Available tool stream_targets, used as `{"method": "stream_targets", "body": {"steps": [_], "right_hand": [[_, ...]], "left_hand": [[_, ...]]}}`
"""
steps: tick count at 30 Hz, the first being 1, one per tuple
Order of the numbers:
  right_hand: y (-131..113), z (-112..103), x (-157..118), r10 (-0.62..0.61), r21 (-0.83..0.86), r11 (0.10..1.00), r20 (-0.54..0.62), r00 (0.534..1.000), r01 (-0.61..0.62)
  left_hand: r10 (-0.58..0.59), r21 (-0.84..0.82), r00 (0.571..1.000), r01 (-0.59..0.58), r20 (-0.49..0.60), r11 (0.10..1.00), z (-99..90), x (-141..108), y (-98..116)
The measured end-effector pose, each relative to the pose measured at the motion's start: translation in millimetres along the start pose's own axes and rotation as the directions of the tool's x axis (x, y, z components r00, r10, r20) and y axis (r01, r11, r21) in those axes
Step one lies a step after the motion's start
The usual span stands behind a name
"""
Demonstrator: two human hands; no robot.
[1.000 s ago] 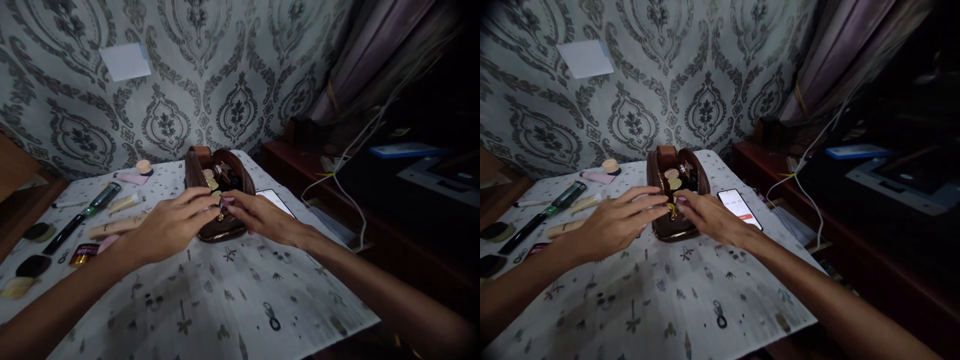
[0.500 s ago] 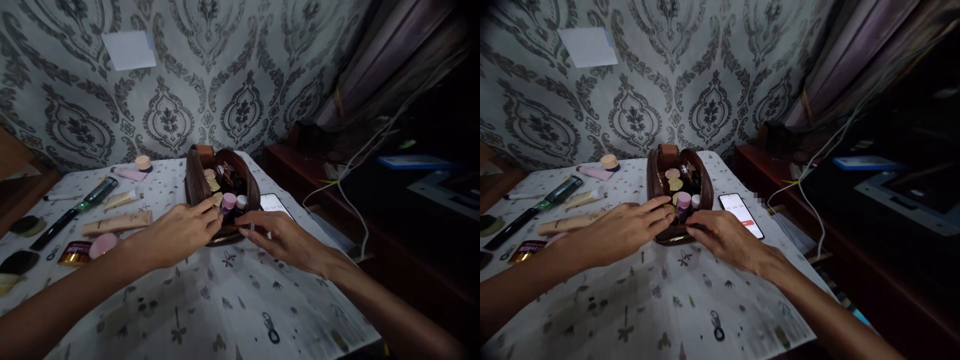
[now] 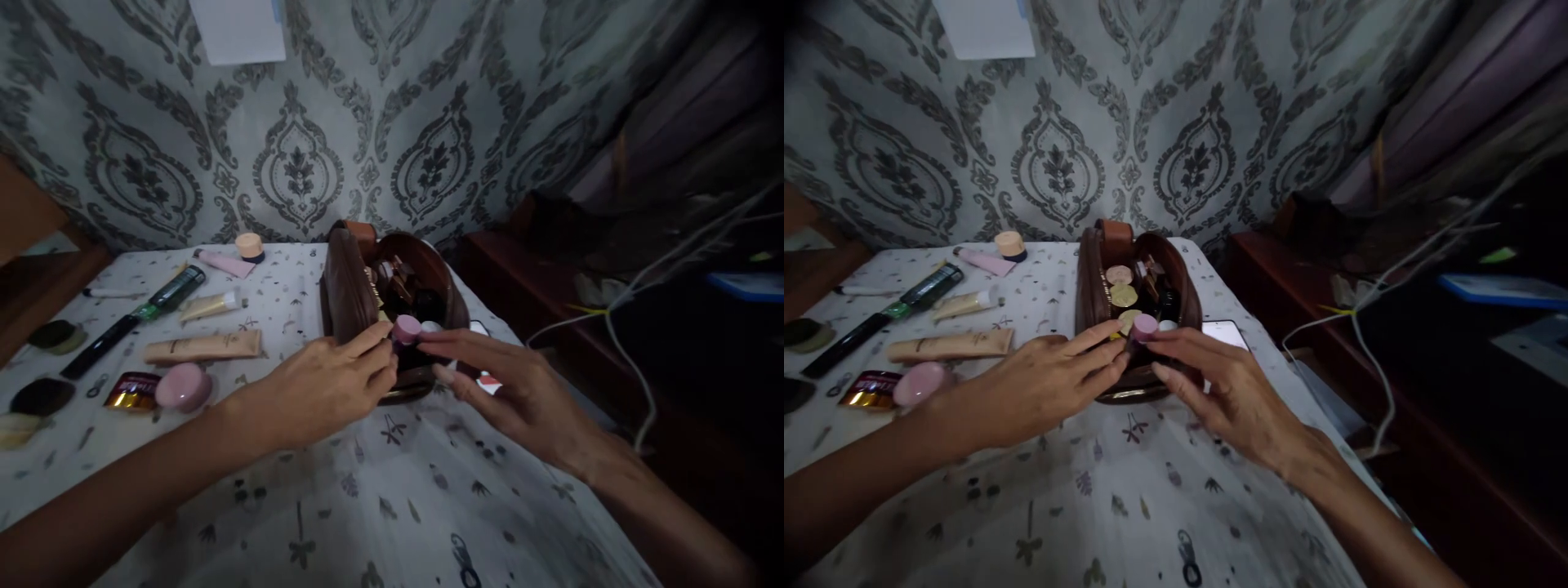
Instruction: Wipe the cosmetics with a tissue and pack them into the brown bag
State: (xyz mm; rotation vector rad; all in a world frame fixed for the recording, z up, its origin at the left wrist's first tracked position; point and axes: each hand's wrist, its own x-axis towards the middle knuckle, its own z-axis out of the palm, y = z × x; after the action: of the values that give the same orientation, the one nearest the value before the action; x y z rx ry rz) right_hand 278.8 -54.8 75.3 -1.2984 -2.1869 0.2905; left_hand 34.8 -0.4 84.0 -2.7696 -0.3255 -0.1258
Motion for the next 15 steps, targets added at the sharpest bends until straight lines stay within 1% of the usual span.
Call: {"method": "stream_targets", "body": {"steps": [3, 5, 6, 9, 12, 15], "right_hand": [[2.7, 1.2, 17.1, -0.003, -0.131, 0.991, -0.036, 0.999, -0.001], [4.0, 3.0, 31.0, -0.039, -0.234, 0.972, -0.054, 0.998, 0.026], [4.3, 3.9, 37.9, -0.064, -0.272, 0.961, -0.045, 0.997, 0.05], [4.4, 5.7, 55.0, -0.114, -0.295, 0.947, 0.078, 0.99, 0.132], [4.1, 5.9, 61.7, -0.098, -0.268, 0.952, 0.198, 0.975, 0.15], [5.1, 6.0, 59.9, -0.111, -0.237, 0.958, 0.211, 0.971, 0.161]], "left_hand": [[-0.018, 0.046, 1.0, 0.019, -0.008, 0.999, -0.5, 1.0, 2.4], [-0.037, 0.061, 0.999, 0.037, -0.011, 0.997, 0.2, 0.5, 3.6], [-0.044, 0.063, 0.999, 0.045, -0.017, 0.997, 0.7, 0.0, 4.1], [-0.053, 0.049, 0.997, 0.056, -0.051, 0.997, 2.6, -2.0, 4.7], [-0.057, 0.002, 0.994, 0.058, -0.095, 0.998, 4.6, -3.5, 4.7], [-0.08, -0.056, 0.989, 0.074, -0.125, 0.996, 7.1, -4.1, 5.7]]}}
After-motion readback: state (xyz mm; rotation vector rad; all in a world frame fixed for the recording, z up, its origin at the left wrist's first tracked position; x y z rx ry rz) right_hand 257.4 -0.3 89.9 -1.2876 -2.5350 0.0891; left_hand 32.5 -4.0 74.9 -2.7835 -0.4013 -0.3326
